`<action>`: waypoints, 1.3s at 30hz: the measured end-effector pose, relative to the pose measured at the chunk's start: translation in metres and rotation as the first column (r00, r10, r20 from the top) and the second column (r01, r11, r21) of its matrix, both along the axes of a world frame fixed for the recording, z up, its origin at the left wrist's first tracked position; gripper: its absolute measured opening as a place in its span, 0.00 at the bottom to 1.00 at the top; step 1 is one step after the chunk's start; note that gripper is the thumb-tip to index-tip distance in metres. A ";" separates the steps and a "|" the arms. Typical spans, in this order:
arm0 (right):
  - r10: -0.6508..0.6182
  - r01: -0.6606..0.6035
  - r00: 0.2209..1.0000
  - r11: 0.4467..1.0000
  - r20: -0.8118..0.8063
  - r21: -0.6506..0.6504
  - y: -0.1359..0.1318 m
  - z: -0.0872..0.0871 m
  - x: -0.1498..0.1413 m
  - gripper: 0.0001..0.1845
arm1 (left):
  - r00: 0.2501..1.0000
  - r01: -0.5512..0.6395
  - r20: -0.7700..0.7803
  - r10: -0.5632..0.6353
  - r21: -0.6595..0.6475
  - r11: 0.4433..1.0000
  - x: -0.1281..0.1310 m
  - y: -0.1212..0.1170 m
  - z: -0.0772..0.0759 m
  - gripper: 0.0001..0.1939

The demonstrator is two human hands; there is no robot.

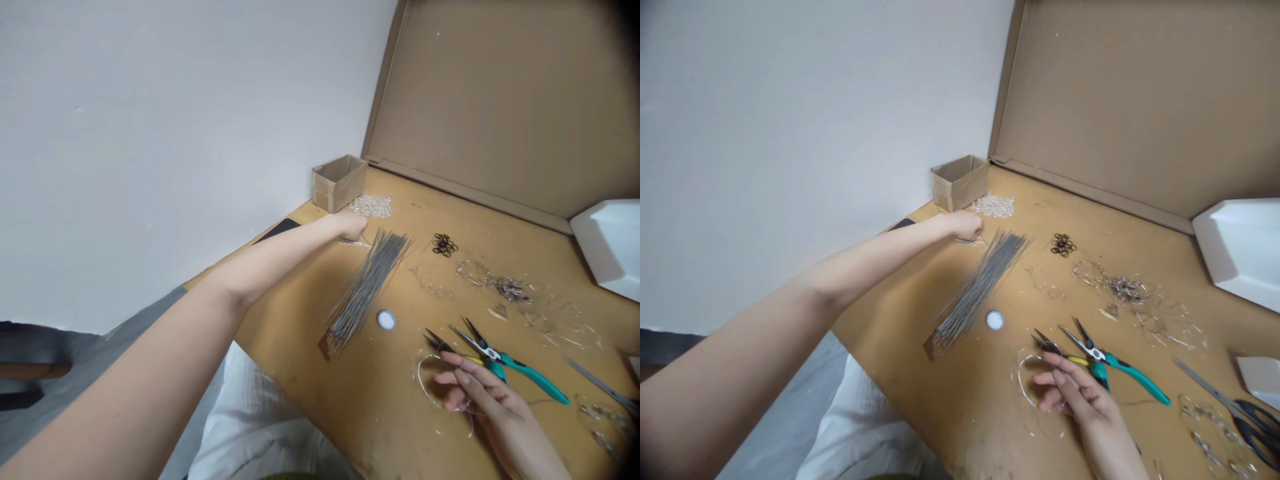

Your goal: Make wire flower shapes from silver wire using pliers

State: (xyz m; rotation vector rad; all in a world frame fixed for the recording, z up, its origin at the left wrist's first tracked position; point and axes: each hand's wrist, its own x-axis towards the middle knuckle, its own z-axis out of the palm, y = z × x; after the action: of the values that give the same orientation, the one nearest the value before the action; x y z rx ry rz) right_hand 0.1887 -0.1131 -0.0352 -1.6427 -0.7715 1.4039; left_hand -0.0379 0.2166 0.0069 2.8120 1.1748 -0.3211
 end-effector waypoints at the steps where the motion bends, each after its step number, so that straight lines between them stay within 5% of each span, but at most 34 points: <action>1: 0.000 0.000 1.000 1.000 0.000 -0.001 0.000 0.000 0.000 0.23 | 1.000 0.003 -0.002 -0.003 -0.001 1.000 0.000 0.000 0.000 0.15; 27: 0.027 -0.027 0.999 1.000 0.017 0.003 -0.001 -0.004 0.004 0.25 | 1.000 -0.005 -0.011 0.004 -0.051 0.999 -0.007 -0.002 0.005 0.15; 34: 0.031 -0.031 0.999 1.000 0.005 -0.002 -0.001 -0.007 0.004 0.24 | 0.979 -0.031 0.193 0.065 -0.174 0.984 -0.021 0.015 0.006 0.07; 39: 0.039 -0.039 0.999 0.999 0.013 0.009 -0.002 -0.007 0.006 0.24 | 0.852 -0.019 0.497 0.162 -0.281 0.959 -0.026 0.021 0.009 0.10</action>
State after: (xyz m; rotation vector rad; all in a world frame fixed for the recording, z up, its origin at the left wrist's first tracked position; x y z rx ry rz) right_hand 0.1950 -0.1148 -0.0426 -1.6394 -0.8205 1.4166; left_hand -0.0641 0.2379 0.0155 2.3705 1.0369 0.2591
